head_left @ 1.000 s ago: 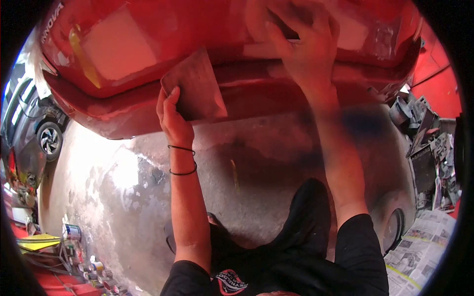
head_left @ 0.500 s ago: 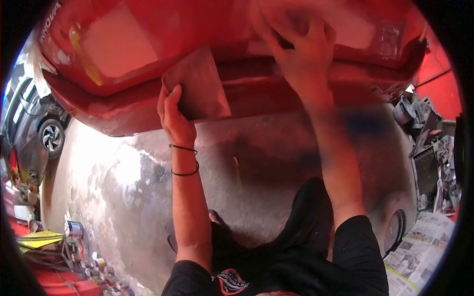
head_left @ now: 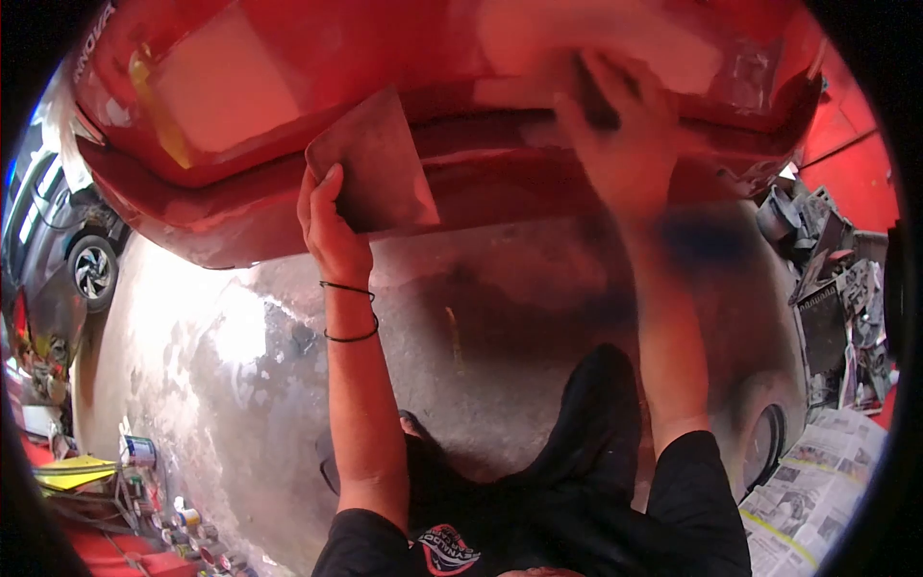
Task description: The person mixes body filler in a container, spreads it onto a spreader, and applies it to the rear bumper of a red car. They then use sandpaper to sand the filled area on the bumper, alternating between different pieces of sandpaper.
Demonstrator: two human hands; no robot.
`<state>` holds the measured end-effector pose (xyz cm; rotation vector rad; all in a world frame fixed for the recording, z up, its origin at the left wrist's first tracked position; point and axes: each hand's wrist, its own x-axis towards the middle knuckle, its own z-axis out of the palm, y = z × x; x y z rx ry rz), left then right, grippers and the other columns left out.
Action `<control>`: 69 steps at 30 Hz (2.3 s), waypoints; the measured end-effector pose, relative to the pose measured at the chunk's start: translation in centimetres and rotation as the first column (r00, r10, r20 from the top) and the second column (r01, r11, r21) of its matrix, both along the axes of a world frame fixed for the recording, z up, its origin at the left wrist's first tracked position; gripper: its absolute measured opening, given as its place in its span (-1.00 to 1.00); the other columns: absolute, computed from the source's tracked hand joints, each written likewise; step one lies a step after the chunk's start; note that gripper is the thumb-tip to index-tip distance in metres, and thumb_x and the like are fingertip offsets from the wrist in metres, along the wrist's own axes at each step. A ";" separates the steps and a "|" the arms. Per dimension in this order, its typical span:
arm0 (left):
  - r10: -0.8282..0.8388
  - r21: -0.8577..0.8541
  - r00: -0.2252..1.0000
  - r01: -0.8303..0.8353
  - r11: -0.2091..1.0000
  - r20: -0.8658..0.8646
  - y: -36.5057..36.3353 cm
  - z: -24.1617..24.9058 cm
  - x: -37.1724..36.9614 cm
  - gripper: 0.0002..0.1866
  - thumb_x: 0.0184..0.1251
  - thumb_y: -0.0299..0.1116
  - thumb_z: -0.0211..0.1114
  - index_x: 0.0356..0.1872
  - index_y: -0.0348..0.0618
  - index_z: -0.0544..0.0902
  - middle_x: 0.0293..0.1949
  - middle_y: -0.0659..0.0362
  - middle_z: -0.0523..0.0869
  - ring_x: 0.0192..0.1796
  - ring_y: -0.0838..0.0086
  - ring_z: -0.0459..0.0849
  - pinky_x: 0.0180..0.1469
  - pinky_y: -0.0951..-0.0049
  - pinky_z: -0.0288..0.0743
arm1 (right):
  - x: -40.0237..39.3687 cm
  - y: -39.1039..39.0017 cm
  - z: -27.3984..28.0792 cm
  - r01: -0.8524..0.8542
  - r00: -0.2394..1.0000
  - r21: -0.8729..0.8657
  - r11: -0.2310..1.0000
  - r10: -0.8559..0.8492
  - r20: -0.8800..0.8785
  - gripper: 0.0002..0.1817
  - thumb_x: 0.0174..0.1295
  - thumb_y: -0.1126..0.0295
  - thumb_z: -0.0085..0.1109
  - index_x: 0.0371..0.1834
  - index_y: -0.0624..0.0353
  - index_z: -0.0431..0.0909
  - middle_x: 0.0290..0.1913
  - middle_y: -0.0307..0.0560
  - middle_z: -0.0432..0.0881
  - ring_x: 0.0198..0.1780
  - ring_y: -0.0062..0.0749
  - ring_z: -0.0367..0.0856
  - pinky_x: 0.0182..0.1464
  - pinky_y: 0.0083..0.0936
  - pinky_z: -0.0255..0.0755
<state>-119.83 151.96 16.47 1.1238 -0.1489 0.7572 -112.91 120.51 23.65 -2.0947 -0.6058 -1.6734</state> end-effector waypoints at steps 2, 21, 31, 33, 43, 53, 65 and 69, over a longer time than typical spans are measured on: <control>-0.006 -0.045 1.000 0.007 0.999 0.031 -0.4 0.3 -0.2 -0.53 0.64 -0.25 0.25 0.41 -0.28 0.71 0.28 0.17 0.79 0.33 0.46 0.65 0.48 0.44 0.40 | 0.8 -1.0 1.9 0.017 0.999 0.006 1.000 -0.018 0.043 -0.46 0.22 0.09 0.63 0.27 0.00 0.87 0.21 -0.09 0.72 0.30 -0.05 0.67 0.38 -0.05 0.54; -0.023 -0.032 0.999 0.024 0.999 0.032 0.0 -0.2 0.2 -0.49 0.63 -0.26 0.28 0.46 -0.30 0.70 0.31 0.14 0.78 0.36 0.44 0.65 0.51 0.41 0.40 | 1.3 -0.2 -5.1 0.041 0.996 -0.016 0.999 -0.042 -0.080 -0.46 0.23 0.13 0.60 0.26 0.09 0.85 0.32 -0.07 0.68 0.32 -0.02 0.68 0.31 -0.08 0.61; 0.097 -0.064 0.995 -0.096 0.993 0.014 -0.3 -0.4 0.6 -0.45 0.63 -0.26 0.29 0.52 -0.31 0.65 0.36 0.13 0.75 0.41 0.43 0.63 0.53 0.40 0.40 | 1.6 0.9 -4.8 -0.025 0.999 0.059 0.998 0.027 -0.022 -0.40 0.22 0.11 0.65 0.28 0.17 0.81 0.31 -0.07 0.67 0.37 0.01 0.63 0.44 -0.02 0.48; 0.101 -0.114 0.995 -0.098 0.989 0.012 -0.3 -0.2 0.5 -0.46 0.63 -0.26 0.29 0.51 -0.31 0.65 0.36 0.13 0.76 0.41 0.43 0.62 0.52 0.40 0.40 | 1.3 1.0 -5.5 -0.022 0.998 0.049 0.999 0.025 -0.056 -0.40 0.23 0.11 0.65 0.29 0.17 0.81 0.31 -0.06 0.67 0.38 0.00 0.63 0.43 -0.02 0.49; 0.048 -0.011 0.998 -0.048 0.999 0.031 0.0 -0.2 0.0 -0.50 0.62 -0.25 0.30 0.43 -0.32 0.70 0.28 0.15 0.78 0.35 0.44 0.65 0.50 0.42 0.39 | 0.3 -0.7 -0.9 -0.012 0.998 0.005 1.000 0.012 0.054 -0.44 0.23 0.11 0.65 0.29 0.06 0.84 0.24 0.00 0.74 0.24 0.05 0.71 0.38 -0.09 0.57; 0.140 0.014 0.989 -0.141 0.990 0.054 -2.9 2.4 -1.5 -0.58 0.65 -0.23 0.25 0.33 -0.25 0.74 0.20 0.16 0.79 0.29 0.47 0.64 0.45 0.41 0.42 | -8.8 -1.9 1.3 -0.550 0.656 0.465 0.694 0.704 -0.274 -0.50 0.36 0.37 0.53 0.38 0.08 0.83 0.43 0.00 0.68 0.48 -0.21 0.60 0.53 -0.25 0.46; -0.472 -0.454 0.872 0.370 0.810 -0.131 -12.4 3.0 -5.1 -0.58 0.75 -0.13 0.24 0.43 -0.08 0.64 0.29 0.10 0.75 0.26 0.28 0.75 0.39 0.21 0.62 | -13.5 -0.6 -3.1 -0.849 0.445 0.037 0.527 0.752 -0.486 -0.66 0.04 0.39 0.66 -0.05 -0.06 0.98 0.42 -0.10 0.60 0.56 0.11 0.50 0.58 0.08 0.41; -0.483 -0.389 0.869 0.408 0.826 -0.113 -12.9 2.4 -5.2 -0.60 0.80 -0.21 0.24 0.49 -0.03 0.57 0.30 0.08 0.75 0.29 0.23 0.79 0.36 0.12 0.73 | -12.1 -3.2 -3.5 -0.777 0.526 0.051 0.628 0.691 -0.496 -0.50 0.09 0.45 0.65 0.17 -0.18 0.95 0.38 -0.19 0.63 0.56 0.06 0.48 0.59 0.00 0.42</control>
